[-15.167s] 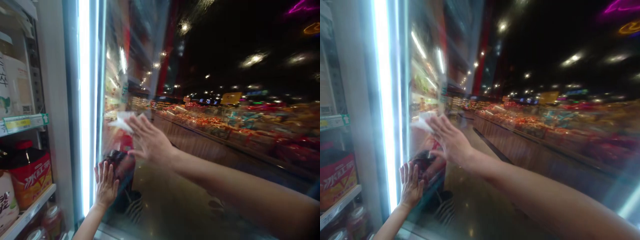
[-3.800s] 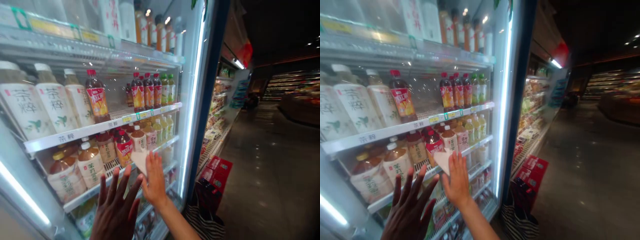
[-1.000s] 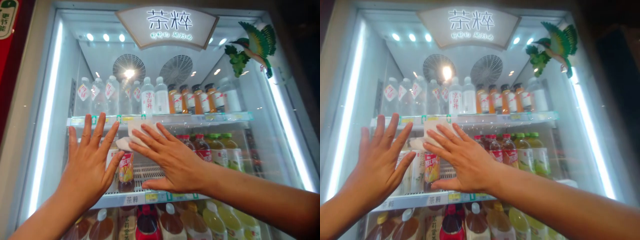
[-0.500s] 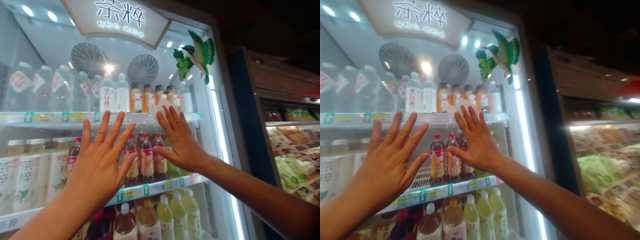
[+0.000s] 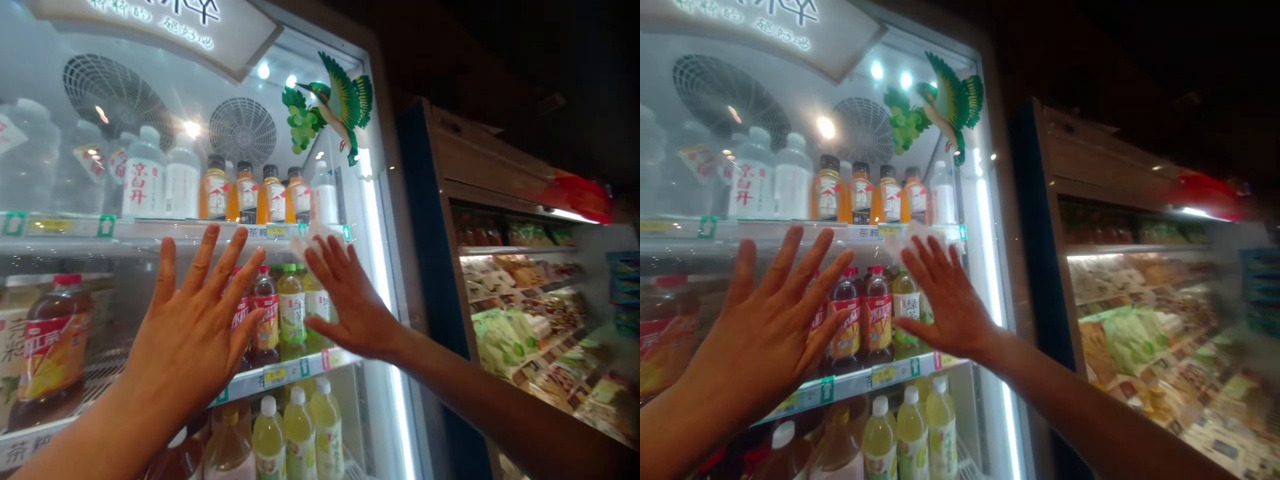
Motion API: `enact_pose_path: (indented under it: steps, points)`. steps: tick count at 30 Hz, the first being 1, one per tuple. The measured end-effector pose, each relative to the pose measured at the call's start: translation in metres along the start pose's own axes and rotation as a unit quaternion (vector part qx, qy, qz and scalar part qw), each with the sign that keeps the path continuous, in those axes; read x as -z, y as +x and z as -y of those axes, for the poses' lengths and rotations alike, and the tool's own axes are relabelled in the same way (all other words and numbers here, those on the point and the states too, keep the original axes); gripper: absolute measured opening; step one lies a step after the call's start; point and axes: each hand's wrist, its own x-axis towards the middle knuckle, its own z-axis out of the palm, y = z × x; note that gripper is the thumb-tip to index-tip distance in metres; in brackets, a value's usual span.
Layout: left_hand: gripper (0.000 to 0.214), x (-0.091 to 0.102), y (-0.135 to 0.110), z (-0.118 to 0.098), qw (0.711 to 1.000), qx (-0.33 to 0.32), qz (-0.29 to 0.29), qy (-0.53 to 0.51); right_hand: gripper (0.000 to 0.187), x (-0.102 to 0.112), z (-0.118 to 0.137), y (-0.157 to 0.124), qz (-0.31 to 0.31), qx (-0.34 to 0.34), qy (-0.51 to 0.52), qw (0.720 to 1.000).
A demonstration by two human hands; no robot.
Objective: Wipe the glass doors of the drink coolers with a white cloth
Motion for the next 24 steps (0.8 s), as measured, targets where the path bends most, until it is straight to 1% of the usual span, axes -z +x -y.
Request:
enact_pose_path:
  steps: [3, 4, 5, 7, 8, 9, 12, 13, 14, 17, 18, 19, 22, 23, 24]
  points:
    - [0.069, -0.004, 0.001, -0.007, 1.0, 0.003, 0.008, 0.002, 0.083, 0.002, -0.019, -0.007, -0.045, -0.105, -0.007, 0.993]
    - [0.07, -0.004, 0.002, -0.009, 1.0, 0.002, 0.007, 0.003, 0.084, 0.002, -0.022, -0.009, -0.052, -0.113, -0.006, 0.992]
    - [0.071, -0.005, 0.002, -0.011, 1.0, 0.002, 0.007, 0.002, 0.088, 0.002, -0.022, -0.011, -0.048, -0.098, -0.003, 0.994]
    - [0.071, -0.006, 0.003, -0.012, 1.0, 0.001, 0.004, -0.004, 0.096, 0.002, -0.019, -0.013, -0.023, -0.037, 0.006, 0.999]
    - [0.071, -0.006, 0.003, -0.013, 1.0, 0.003, 0.003, -0.007, 0.097, 0.002, -0.017, -0.014, -0.015, -0.016, 0.009, 1.0]
    - [0.071, -0.006, 0.002, -0.013, 1.0, 0.007, 0.003, -0.008, 0.095, 0.002, -0.016, -0.013, -0.016, -0.013, 0.009, 1.0]
    - [0.071, -0.004, -0.004, -0.01, 1.0, 0.013, 0.006, -0.006, 0.085, -0.001, -0.011, -0.01, -0.063, -0.078, -0.001, 0.995]
    - [0.07, -0.002, -0.008, -0.008, 1.0, 0.017, 0.012, -0.004, 0.084, -0.002, -0.005, -0.009, -0.074, -0.087, -0.002, 0.994]
    - [0.07, -0.001, -0.012, -0.005, 1.0, 0.023, 0.017, 0.0, 0.085, -0.004, 0.002, -0.008, -0.072, -0.076, 0.0, 0.995]
    - [0.068, 0.006, -0.028, 0.006, 0.999, 0.034, 0.029, 0.013, 0.095, -0.008, 0.03, -0.003, -0.018, 0.026, 0.016, 0.999]
    - [0.068, 0.008, -0.033, 0.011, 0.999, 0.036, 0.031, 0.015, 0.095, -0.008, 0.038, 0.001, -0.004, 0.048, 0.018, 0.999]
    - [0.069, 0.01, -0.038, 0.016, 0.999, 0.038, 0.033, 0.016, 0.093, -0.009, 0.044, 0.007, -0.001, 0.051, 0.017, 0.999]
    - [0.071, 0.017, -0.052, 0.034, 0.998, 0.045, 0.038, 0.018, 0.086, -0.011, 0.062, 0.027, -0.038, -0.007, 0.007, 0.999]
    - [0.071, 0.02, -0.056, 0.04, 0.998, 0.046, 0.037, 0.021, 0.087, -0.012, 0.07, 0.033, -0.049, -0.012, 0.006, 0.999]
    - [0.071, 0.023, -0.06, 0.047, 0.998, 0.047, 0.035, 0.025, 0.09, -0.014, 0.079, 0.039, -0.05, 0.004, 0.008, 0.999]
